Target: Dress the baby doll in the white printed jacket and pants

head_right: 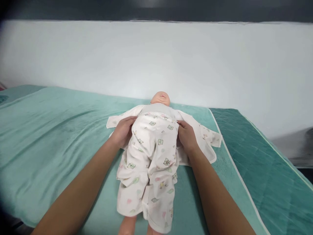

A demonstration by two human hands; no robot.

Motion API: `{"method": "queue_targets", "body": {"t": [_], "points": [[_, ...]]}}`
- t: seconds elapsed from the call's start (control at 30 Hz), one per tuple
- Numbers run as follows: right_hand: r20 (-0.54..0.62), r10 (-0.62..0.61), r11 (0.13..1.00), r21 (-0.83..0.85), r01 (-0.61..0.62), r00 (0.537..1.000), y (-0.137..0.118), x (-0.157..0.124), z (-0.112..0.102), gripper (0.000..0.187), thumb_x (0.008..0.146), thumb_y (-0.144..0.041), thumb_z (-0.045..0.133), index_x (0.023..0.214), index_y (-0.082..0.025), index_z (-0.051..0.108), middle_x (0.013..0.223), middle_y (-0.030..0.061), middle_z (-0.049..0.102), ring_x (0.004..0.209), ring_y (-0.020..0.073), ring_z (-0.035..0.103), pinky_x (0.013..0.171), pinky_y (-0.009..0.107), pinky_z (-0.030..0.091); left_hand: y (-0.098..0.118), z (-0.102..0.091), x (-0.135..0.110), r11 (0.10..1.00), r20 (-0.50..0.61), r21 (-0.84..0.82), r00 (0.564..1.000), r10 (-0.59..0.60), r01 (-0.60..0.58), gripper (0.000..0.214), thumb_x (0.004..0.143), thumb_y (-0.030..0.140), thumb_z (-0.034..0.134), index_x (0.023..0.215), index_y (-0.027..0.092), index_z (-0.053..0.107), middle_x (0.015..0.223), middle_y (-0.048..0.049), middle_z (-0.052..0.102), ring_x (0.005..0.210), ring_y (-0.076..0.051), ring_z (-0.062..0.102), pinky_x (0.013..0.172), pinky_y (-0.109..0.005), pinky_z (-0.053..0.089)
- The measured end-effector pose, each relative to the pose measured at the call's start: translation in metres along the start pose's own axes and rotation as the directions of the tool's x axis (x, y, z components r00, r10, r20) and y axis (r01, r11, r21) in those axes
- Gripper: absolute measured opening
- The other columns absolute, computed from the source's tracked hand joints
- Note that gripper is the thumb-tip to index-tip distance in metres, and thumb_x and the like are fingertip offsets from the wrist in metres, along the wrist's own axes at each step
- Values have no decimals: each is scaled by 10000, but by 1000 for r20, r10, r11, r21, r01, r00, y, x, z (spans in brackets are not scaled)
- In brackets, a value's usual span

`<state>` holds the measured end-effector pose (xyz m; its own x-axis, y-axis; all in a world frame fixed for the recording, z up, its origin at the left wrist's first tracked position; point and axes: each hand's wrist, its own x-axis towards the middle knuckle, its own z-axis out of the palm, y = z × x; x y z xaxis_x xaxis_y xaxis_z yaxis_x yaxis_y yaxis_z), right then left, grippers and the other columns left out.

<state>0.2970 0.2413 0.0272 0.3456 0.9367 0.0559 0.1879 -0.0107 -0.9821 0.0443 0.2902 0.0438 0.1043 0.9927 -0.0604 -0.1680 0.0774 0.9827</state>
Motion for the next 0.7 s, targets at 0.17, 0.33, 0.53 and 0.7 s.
{"method": "queue_targets", "body": {"t": [0.17,0.33,0.53,0.7], "points": [[-189,-318,931,-247,268,929,-14,-7,0,232,839,-426,646,928,-221,710,920,40,717,866,212,631,822,347,478,9,4,-4,888,-74,345,935,348,-303,214,857,353,607,948,202,728,1002,-39,733,954,-187,643,892,-309,469],[33,-374,920,-114,376,927,-25,-5,4,169,848,-396,654,917,-242,669,938,23,661,822,177,578,746,302,455,21,15,1,795,178,388,884,432,-467,186,889,330,589,959,217,719,1058,-40,684,979,-177,620,887,-296,472],[229,-328,938,-35,344,917,-25,8,-4,197,812,-391,698,851,-230,592,837,-11,544,710,137,451,659,271,379,27,9,9,677,400,443,805,438,-588,169,876,385,639,936,231,675,1110,-57,625,1132,-211,533,1012,-350,411],[357,-388,889,-100,447,850,-26,11,-7,198,867,-414,644,863,-230,572,902,9,535,802,160,467,711,288,370,29,9,9,627,475,465,774,419,-625,176,856,375,665,868,215,591,1226,-49,603,1221,-213,492,1035,-341,380]]}}
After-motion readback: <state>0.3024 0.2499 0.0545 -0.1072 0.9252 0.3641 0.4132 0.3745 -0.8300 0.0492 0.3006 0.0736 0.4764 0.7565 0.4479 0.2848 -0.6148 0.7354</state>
